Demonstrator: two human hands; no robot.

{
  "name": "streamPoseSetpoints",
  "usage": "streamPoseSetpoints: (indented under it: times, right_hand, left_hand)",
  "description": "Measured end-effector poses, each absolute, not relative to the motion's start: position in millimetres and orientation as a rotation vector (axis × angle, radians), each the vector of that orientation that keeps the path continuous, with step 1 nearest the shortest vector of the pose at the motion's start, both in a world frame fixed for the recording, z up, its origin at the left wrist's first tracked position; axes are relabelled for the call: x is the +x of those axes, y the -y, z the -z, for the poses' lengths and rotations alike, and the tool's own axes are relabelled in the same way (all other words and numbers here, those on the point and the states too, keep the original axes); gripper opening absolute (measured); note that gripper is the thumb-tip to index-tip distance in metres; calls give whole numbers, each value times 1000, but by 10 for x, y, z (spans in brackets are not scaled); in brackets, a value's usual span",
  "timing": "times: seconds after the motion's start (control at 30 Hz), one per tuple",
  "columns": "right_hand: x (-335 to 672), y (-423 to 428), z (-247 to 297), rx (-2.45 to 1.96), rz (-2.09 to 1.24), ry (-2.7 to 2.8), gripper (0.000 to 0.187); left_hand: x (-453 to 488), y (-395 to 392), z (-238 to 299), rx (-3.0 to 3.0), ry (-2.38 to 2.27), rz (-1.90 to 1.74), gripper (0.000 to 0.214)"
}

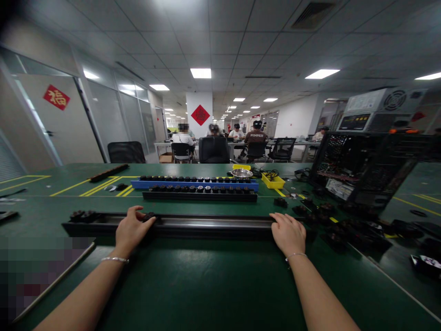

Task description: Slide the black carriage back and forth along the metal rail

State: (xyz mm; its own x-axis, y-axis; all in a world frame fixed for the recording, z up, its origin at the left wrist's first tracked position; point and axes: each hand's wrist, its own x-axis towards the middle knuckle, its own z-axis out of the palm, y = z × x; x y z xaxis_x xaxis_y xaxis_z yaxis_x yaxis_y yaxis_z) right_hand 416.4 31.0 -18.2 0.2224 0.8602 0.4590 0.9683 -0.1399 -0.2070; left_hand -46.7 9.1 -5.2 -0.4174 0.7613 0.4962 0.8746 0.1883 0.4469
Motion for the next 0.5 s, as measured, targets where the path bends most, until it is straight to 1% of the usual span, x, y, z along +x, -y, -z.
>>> streamPoseSetpoints:
  times: [0.27, 0.5]
  right_hand:
    - [4169, -297, 162, -2063, 283, 1694, 45]
    - [4177, -297, 168, -2059, 283, 1703, 45]
  left_hand:
    - [-411, -96, 74, -1654, 2287, 1041, 51]
    - [-340, -74, 34, -1715, 2299, 1033, 49]
